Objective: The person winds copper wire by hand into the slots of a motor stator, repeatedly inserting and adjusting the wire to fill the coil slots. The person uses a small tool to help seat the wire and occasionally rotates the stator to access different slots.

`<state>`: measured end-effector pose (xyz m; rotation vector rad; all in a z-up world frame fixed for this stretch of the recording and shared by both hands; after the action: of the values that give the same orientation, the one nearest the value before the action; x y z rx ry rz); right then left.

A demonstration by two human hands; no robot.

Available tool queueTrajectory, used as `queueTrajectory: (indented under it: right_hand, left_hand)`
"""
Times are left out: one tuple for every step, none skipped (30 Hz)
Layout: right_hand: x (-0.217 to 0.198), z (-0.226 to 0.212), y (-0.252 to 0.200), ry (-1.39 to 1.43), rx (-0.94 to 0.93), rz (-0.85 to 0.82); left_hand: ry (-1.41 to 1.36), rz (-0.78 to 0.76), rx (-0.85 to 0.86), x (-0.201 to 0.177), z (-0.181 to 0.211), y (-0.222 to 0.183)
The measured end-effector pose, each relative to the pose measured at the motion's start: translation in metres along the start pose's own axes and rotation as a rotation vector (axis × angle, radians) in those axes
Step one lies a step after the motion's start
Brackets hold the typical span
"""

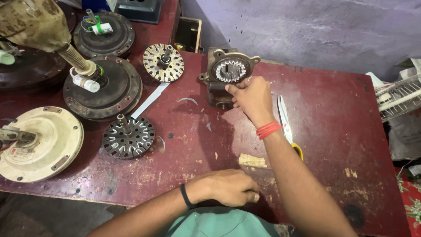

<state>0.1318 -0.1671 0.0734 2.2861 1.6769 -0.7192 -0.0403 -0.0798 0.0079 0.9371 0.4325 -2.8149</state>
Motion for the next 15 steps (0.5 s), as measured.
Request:
queueTrajectory:
  right_hand:
    - [0.000,0.002,0.001,0.030,-0.020,0.006]
    - [0.000,0.004,0.002,0.061,-0.041,0.012]
    - [0.001,0.006,0.003,0.093,-0.061,0.020]
    - [0.002,0.009,0.005,0.139,-0.073,0.002]
    - [0.002,0.013,0.007,0.183,-0.084,-0.013]
    - [0.002,0.017,0.009,0.227,-0.094,-0.028]
    - [0.000,0.023,0.010,0.246,-0.078,-0.014]
    - [-0.001,0.028,0.009,0.265,-0.062,0.000]
    - [0.000,0.032,0.010,0.283,-0.049,0.010]
    - [0.000,0.035,0.011,0.303,-0.043,0.017]
    - [0.000,0.038,0.010,0.323,-0.035,0.024]
    - [0.002,0.040,0.010,0.343,-0.027,0.031]
    - [0.003,0.041,0.010,0.376,-0.017,0.041]
    - [0.004,0.042,0.010,0.408,-0.008,0.050]
    - [0.004,0.043,0.010,0.441,0.002,0.060]
  left_hand:
    - [0.007,-0.036,-0.009,-0.003,-0.002,-0.002]
    - [0.014,-0.071,-0.018,-0.009,-0.006,-0.006]
    - [0.024,-0.108,-0.027,-0.017,-0.012,-0.010]
    - [0.052,-0.108,-0.109,-0.031,-0.027,-0.016]
    - [0.080,-0.110,-0.189,-0.047,-0.044,-0.024]
    - [-0.023,0.174,-0.095,-0.082,-0.050,-0.029]
    - [0.032,0.410,-0.271,-0.114,-0.074,-0.042]
    - [0.168,0.693,-0.334,-0.144,-0.086,-0.059]
    - [0.082,0.927,-0.376,-0.168,-0.100,-0.066]
    - [-0.009,1.160,-0.415,-0.187,-0.114,-0.073]
    - [0.118,1.250,-0.305,-0.198,-0.114,-0.071]
    - [0.247,1.332,-0.191,-0.207,-0.113,-0.069]
    - [0.223,1.333,-0.122,-0.214,-0.120,-0.058]
    - [0.200,1.333,-0.053,-0.221,-0.126,-0.044]
    - [0.176,1.330,0.016,-0.224,-0.131,-0.033]
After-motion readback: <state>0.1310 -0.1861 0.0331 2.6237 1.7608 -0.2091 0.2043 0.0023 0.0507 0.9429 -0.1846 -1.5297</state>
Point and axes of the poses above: each hand's wrist, its own y-axis towards the middle knuckle, its own x-axis out of the palm, z = x × y, the point moved 7 cm from there along y, towards the middle knuckle, and after that the axes turned 9 degrees about y, right-handed, at the moved point
